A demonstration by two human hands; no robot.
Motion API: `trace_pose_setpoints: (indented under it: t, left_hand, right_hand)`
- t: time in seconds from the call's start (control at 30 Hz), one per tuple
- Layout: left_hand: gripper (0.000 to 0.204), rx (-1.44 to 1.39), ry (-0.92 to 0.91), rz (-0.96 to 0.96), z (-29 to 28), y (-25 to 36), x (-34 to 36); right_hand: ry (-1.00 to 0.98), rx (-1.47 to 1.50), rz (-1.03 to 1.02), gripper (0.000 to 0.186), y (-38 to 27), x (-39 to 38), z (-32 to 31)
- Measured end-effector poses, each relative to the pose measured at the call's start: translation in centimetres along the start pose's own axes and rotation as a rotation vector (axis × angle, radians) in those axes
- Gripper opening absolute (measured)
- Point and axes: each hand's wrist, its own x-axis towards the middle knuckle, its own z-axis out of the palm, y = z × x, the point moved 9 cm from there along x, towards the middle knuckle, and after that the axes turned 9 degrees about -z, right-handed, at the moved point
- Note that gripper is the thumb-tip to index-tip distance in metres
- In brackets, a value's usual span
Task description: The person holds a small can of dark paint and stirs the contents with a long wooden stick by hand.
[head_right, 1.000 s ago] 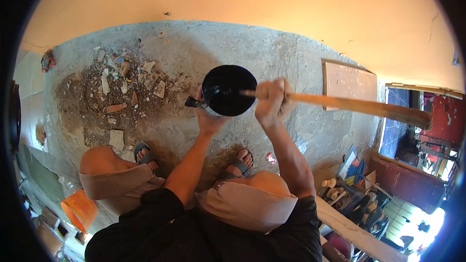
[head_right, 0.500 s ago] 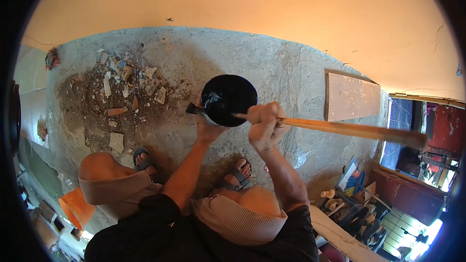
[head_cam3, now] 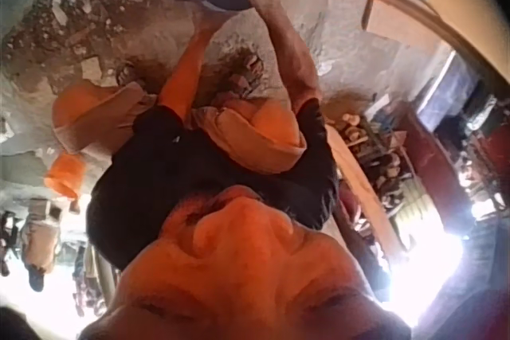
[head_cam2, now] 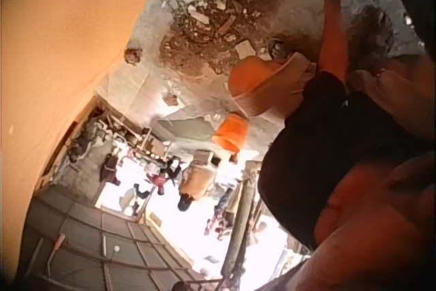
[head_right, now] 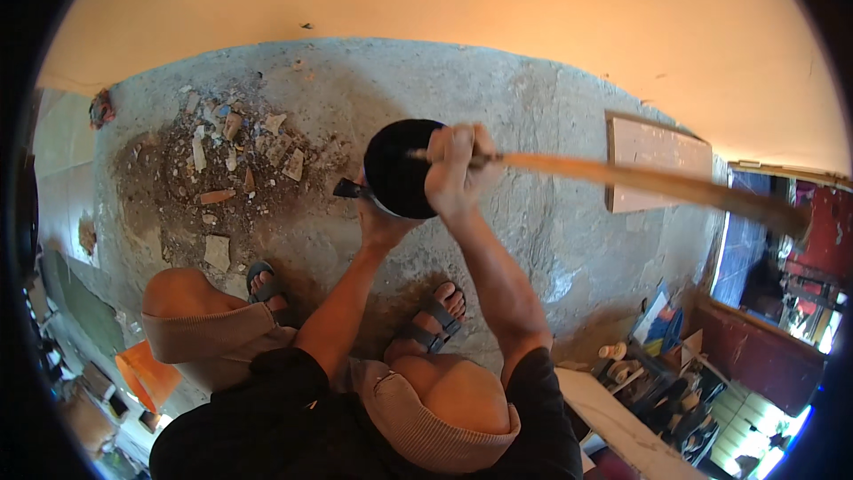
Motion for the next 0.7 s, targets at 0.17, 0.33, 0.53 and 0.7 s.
trace_pose_setpoints:
  t: [0.17,0.33,0.53,0.7]
  left_hand:
    - [0.119,0.076,-0.01,0.106,-0.2,1.9,-0.1]
    - [0.117,0.056,-0.007,0.088,-0.3,1.5,0.1]
    - [0.116,0.047,0.021,0.115,-0.9,2.3,-0.1]
    - [0.111,0.032,0.072,0.188,-0.9,3.9,-0.4]
  right_hand:
    - [-0.029,-0.133,-0.019,0.036,-2.9,0.2,-5.1]
    - [-0.103,-0.141,0.073,0.039,-2.6,-3.5,-1.4]
    - [-0.096,-0.095,-0.04,0.042,-0.6,-0.1,-1.2]
    - [-0.11,-0.191,-0.015,0.042,-3.9,-1.7,-3.6]
